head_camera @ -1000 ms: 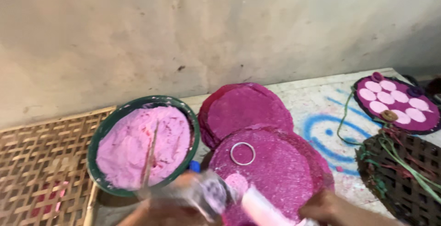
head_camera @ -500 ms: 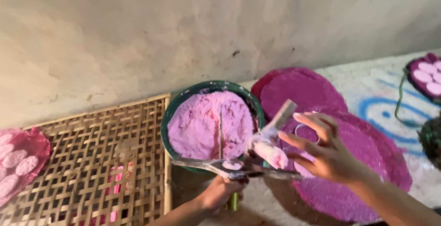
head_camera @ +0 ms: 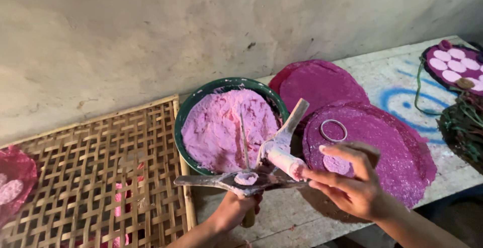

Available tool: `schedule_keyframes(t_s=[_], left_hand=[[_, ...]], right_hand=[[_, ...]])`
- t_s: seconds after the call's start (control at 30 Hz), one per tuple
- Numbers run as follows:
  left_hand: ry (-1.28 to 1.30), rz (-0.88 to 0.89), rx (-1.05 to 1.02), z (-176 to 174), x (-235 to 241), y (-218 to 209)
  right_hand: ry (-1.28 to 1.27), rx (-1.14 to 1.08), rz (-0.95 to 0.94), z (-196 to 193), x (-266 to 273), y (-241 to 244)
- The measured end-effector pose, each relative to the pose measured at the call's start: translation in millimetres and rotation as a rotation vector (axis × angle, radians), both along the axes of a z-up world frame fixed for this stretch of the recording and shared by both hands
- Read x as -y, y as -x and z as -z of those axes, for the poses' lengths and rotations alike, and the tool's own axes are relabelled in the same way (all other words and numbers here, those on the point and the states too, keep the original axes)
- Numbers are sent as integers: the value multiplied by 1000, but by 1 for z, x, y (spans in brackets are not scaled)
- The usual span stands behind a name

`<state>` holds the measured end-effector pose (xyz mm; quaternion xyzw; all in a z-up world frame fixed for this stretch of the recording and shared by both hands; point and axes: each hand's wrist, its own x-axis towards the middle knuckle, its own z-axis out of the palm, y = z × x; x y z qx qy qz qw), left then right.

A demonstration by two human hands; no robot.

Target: The person forms small round snacks by pressing a pink paste into a hand-held mold and placing the finished snacks onto a wooden lattice tray.

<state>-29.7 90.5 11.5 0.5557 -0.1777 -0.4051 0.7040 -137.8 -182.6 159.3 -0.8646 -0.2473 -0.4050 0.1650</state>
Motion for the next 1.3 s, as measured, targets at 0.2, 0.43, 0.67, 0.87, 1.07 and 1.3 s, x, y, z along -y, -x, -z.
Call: schedule_keyframes(t_s=[0.2,0.43,0.67,0.87,1.07,1.3], left_hand=[[24,-35,-20,2,-2,0],[19,-337,-95,15,-12,-6],[265,-899,268,72,-60,-73],[257,-1130,347,106,-75,-126],[64,-1094,353,121,-127,-98],[2,-1104,46,133,-117,-116]], right_hand=[[-65,86,-5,14,-15,-28],[-5,-119,25,4,-39,-37],[-437,-654,240,76,-46,-157],[241,-756,420,191,-72,-228],[348,-1074,596,121,7,-245],[255,-902,304,97,-39,-284]])
